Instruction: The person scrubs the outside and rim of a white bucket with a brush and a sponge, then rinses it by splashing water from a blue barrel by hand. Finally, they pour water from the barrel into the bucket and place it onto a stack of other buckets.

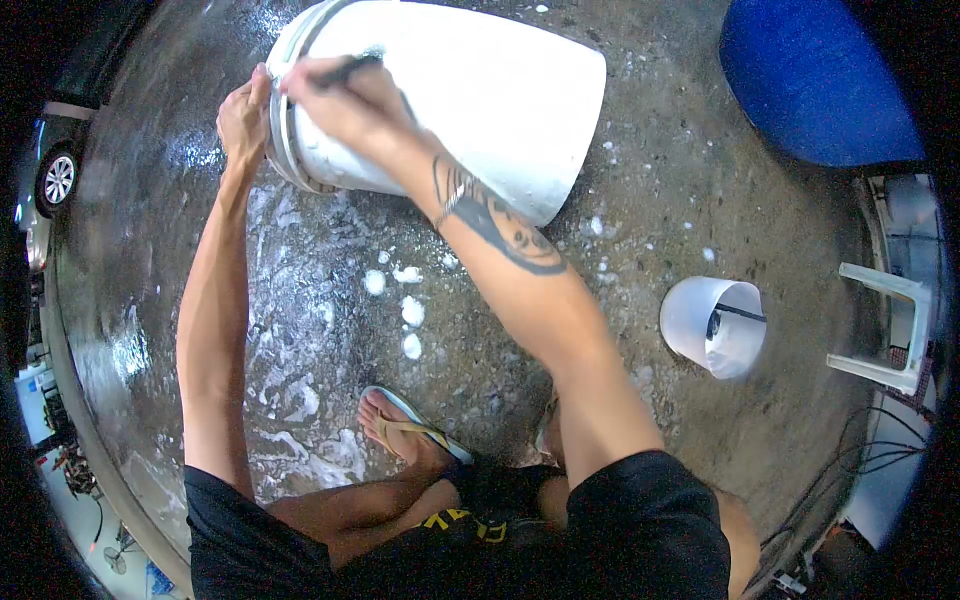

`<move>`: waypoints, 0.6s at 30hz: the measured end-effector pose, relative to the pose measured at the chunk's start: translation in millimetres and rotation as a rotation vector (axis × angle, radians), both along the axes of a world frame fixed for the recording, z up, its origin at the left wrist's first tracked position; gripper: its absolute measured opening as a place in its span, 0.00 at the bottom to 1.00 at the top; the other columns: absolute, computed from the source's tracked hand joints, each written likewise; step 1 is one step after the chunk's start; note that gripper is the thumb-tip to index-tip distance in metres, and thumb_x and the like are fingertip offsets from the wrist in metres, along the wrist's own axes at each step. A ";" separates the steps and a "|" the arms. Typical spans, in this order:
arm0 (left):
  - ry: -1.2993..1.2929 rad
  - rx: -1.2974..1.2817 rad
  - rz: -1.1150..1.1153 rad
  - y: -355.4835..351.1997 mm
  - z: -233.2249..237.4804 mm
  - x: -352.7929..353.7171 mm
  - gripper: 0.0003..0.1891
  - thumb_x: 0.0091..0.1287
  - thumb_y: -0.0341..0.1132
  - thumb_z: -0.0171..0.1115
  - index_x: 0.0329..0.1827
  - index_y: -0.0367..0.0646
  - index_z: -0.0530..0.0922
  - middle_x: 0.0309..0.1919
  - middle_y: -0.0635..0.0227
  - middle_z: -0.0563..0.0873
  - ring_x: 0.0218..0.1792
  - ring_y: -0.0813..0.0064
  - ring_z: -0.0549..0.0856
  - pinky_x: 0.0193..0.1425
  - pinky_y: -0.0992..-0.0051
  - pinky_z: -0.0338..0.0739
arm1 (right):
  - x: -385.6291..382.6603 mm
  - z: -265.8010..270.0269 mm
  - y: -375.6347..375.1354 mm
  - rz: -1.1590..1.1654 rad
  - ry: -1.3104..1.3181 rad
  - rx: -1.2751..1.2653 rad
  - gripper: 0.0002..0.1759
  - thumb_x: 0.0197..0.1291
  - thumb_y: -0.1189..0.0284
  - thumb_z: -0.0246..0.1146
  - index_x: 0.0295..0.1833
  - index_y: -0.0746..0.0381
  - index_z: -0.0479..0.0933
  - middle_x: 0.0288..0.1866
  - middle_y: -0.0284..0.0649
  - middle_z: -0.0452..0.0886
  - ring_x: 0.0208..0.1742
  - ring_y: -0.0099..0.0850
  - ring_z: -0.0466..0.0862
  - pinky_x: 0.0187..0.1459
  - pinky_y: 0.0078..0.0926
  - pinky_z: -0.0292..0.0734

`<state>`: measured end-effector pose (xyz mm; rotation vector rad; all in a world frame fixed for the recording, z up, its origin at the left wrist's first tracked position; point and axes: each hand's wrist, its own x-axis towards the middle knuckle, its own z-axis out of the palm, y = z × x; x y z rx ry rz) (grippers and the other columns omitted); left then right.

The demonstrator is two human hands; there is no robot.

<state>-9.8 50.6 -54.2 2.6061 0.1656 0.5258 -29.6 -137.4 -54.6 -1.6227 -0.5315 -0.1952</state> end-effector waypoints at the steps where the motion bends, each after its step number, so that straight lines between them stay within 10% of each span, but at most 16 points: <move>1: -0.019 -0.023 0.001 0.3 -2.4 -1.4 0.35 0.68 0.65 0.40 0.39 0.42 0.86 0.31 0.48 0.86 0.37 0.46 0.84 0.46 0.56 0.75 | 1.6 -2.1 -4.7 -0.168 -0.485 -0.162 0.15 0.68 0.63 0.57 0.41 0.61 0.84 0.22 0.28 0.79 0.23 0.14 0.74 0.22 0.15 0.68; 4: -0.030 -0.009 0.008 1.7 -2.1 -1.9 0.34 0.68 0.64 0.42 0.38 0.42 0.86 0.30 0.48 0.85 0.36 0.46 0.84 0.45 0.56 0.75 | 35.5 5.7 -20.8 -0.027 0.045 -0.040 0.15 0.61 0.57 0.59 0.38 0.54 0.85 0.35 0.42 0.86 0.38 0.34 0.87 0.41 0.31 0.79; 11: -0.017 -0.056 0.018 -0.4 -3.3 -4.0 0.35 0.68 0.64 0.41 0.36 0.41 0.85 0.29 0.46 0.84 0.35 0.45 0.84 0.44 0.56 0.75 | 72.5 5.9 -17.2 -0.139 -0.130 0.214 0.14 0.67 0.61 0.59 0.41 0.60 0.84 0.30 0.35 0.85 0.29 0.22 0.82 0.30 0.24 0.76; 12: 0.019 -0.038 0.025 -0.9 -1.2 -3.4 0.35 0.68 0.64 0.41 0.35 0.41 0.85 0.28 0.46 0.84 0.35 0.45 0.84 0.44 0.55 0.74 | 44.8 8.2 -19.7 -0.158 -0.095 -0.210 0.15 0.67 0.60 0.59 0.42 0.59 0.85 0.32 0.35 0.86 0.31 0.22 0.82 0.31 0.25 0.76; 14: -0.043 -0.056 0.010 0.9 -4.9 -2.5 0.35 0.69 0.65 0.40 0.34 0.40 0.84 0.27 0.46 0.84 0.34 0.44 0.83 0.43 0.55 0.74 | 23.2 12.7 -20.4 -0.057 -0.480 -0.282 0.16 0.68 0.59 0.59 0.42 0.59 0.85 0.29 0.32 0.84 0.29 0.20 0.80 0.29 0.24 0.74; 18: -0.061 -0.077 0.032 0.4 -14.9 -15.2 0.35 0.69 0.65 0.42 0.33 0.41 0.84 0.25 0.48 0.83 0.31 0.45 0.83 0.40 0.57 0.74 | 64.9 21.6 -42.5 -0.118 -0.080 -0.080 0.14 0.68 0.62 0.58 0.43 0.59 0.85 0.31 0.36 0.85 0.30 0.22 0.81 0.31 0.24 0.76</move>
